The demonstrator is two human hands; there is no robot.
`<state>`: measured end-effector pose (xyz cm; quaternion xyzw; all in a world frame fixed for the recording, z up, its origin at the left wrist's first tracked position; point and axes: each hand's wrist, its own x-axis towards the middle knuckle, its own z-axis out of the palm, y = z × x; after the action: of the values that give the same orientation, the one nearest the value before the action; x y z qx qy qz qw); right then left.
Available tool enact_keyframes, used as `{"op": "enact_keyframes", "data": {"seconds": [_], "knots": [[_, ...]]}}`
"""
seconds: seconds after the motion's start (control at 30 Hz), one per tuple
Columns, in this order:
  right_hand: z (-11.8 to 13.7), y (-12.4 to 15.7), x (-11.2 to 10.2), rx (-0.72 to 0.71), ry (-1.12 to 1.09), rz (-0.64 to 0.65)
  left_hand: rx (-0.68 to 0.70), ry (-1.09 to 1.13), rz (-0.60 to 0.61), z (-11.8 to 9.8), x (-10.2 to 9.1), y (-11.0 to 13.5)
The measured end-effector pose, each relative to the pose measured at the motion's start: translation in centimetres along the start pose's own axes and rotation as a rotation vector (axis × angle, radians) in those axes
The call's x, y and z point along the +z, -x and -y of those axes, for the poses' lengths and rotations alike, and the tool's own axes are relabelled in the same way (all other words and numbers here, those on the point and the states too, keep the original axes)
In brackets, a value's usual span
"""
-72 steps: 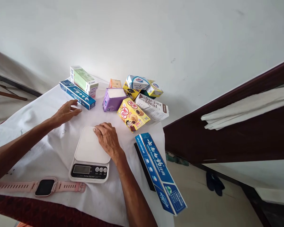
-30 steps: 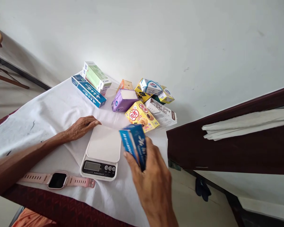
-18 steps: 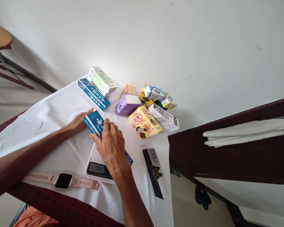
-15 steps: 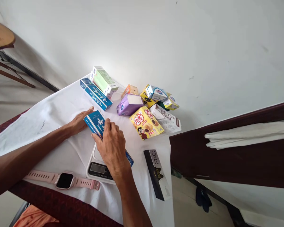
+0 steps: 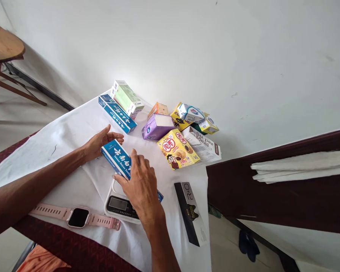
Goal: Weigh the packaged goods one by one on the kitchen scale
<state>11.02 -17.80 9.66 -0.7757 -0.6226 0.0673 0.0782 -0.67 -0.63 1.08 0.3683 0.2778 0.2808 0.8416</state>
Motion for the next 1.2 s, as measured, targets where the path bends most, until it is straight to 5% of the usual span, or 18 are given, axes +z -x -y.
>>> {"op": "enact_keyframes", "data": {"seconds": [0.3,0.5,0.7,0.9,1.2], "knots": [[-5.8,6.9,1.4,0.062,0.027,-0.109,0.002,0.0,-0.018,0.0,0.5,0.5],[-6.1,7.8,2.6,-0.003,-0.026,-0.217,-0.008,0.001,-0.043,0.0,0.7,0.7],[-6.3,7.7,0.9,0.144,-0.115,-0.267,0.088,-0.045,0.002,0.8,0.3,0.1],[-4.3,4.9,-2.6,0.31,-0.152,-0.404,0.163,-0.183,0.06,1.6,-0.2,-0.4],[1.7,-5.7,-2.9,0.089,-0.334,-0.507,0.347,-0.681,0.111,2.1,0.0,0.3]]}}
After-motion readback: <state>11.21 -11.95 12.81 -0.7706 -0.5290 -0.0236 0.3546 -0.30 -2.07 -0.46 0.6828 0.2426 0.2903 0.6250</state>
